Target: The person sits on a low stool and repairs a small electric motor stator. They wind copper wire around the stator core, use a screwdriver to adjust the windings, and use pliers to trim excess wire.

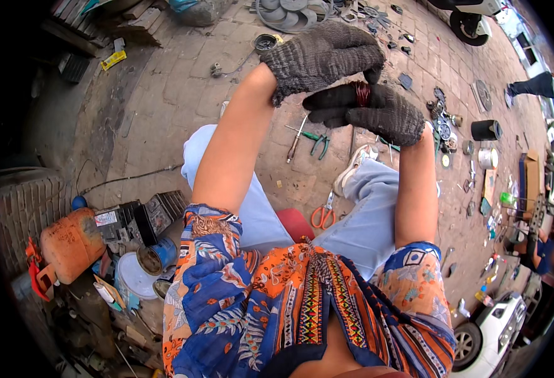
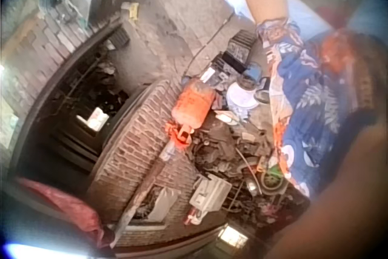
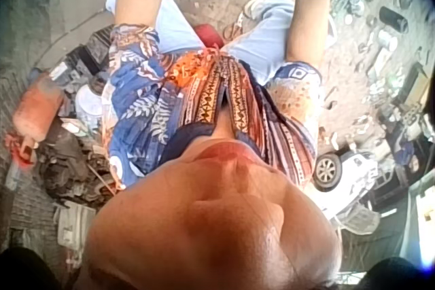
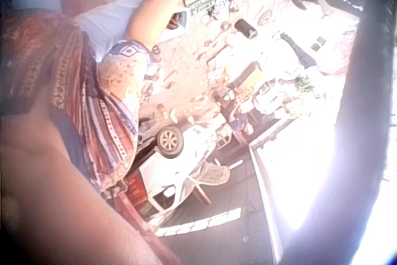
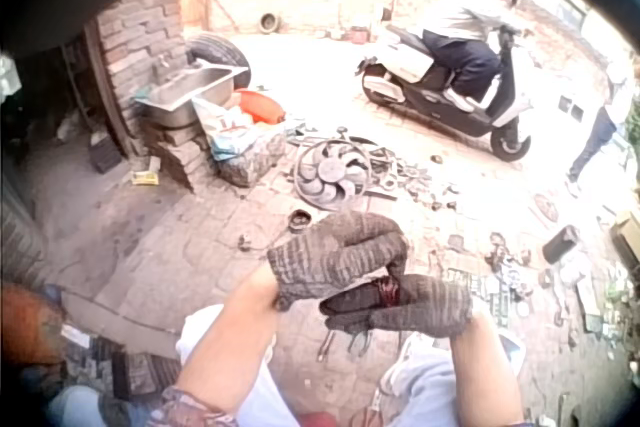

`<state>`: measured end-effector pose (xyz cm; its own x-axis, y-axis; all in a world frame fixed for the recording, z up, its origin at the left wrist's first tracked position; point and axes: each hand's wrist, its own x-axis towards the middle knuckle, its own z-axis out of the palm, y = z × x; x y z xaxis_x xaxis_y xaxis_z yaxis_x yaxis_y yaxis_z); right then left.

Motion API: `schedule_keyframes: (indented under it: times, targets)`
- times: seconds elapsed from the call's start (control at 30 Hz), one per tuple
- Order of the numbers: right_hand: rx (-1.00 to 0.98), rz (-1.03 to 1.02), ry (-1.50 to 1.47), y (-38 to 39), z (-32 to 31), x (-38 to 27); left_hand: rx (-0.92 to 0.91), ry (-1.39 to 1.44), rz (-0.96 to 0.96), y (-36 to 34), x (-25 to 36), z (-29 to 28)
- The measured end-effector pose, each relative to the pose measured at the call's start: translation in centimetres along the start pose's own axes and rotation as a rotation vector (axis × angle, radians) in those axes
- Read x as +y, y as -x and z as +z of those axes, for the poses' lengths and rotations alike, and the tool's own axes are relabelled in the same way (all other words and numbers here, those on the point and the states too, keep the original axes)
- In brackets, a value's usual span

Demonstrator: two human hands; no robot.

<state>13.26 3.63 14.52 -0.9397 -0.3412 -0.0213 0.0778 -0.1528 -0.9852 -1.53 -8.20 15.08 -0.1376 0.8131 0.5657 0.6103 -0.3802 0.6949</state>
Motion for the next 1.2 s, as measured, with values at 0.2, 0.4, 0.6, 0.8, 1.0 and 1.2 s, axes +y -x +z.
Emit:
schedule_keyframes:
  times: [0.2,0.4,0.6,0.8,1.0,1.2]
  targets:
    - [0.047,-0.106,-0.122,0.3,0.8,-0.5,0.008,-0.019,0.0,0.2,-2.7,1.1]
    - [0.256,-0.399,-0.4,-0.6,0.1,-0.7,0.005,-0.108,0.3,1.4,-5.3,3.2]
    - [0.343,-0.54,-0.636,0.1,-0.4,-1.3,-0.178,0.472,-0.692,1.0,-1.1,3.6]
    - [0.604,-0.612,-0.338,0.2,-1.7,-1.2,-0.247,0.371,-0.526,1.3,-1.2,4.1]
    - [0.821,-0.53,0.101,0.1,-1.6,-1.6,-0.303,0.238,-0.578,2.2,-3.6,4.5]
    - [0.825,-0.477,0.392,0.3,-4.1,0.4,-0.07,0.093,-0.455,2.8,-4.3,2.0]
